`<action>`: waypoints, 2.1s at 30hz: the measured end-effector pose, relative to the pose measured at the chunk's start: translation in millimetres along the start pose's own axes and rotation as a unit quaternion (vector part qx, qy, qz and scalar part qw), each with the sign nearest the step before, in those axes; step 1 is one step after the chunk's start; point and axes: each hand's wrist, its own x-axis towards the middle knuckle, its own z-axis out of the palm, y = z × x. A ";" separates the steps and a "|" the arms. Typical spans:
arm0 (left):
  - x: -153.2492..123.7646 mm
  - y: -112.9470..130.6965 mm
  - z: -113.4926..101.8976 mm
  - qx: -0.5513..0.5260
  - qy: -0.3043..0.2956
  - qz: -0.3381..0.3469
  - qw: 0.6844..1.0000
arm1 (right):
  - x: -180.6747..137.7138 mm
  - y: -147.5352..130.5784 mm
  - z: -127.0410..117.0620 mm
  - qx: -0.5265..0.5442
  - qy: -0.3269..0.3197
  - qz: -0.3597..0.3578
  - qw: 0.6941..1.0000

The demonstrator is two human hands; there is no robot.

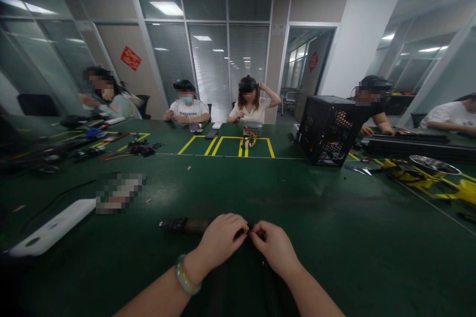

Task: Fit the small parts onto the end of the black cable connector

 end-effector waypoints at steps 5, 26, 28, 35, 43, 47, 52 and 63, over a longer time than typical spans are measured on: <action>-0.5 0.4 -1.2 -0.006 -0.004 -0.001 1.000 | -0.7 -0.1 0.0 -0.001 -0.003 0.004 1.000; -0.8 3.2 -0.6 0.025 0.007 0.008 1.000 | -0.4 3.9 2.8 0.001 0.006 -0.013 1.000; -1.0 3.5 -0.4 0.027 0.007 0.008 1.000 | -0.3 3.9 2.7 0.000 0.009 -0.015 1.000; -2.8 6.1 -0.5 0.036 0.006 0.008 0.999 | -2.5 3.4 3.5 0.003 0.007 -0.012 1.000; -5.2 8.1 -1.8 0.035 0.011 0.006 0.999 | -4.5 2.3 3.9 -0.001 0.009 -0.022 1.000; -5.2 8.4 -0.2 0.046 0.008 0.009 0.999 | -4.1 1.7 4.5 -0.011 0.025 -0.025 0.999; -5.9 9.1 2.2 0.041 0.020 0.006 0.999 | -3.9 0.1 4.8 -0.007 0.016 -0.017 1.000; -6.1 10.1 3.1 0.031 0.027 0.002 0.999 | -5.9 -3.3 8.1 -0.008 0.032 0.003 0.999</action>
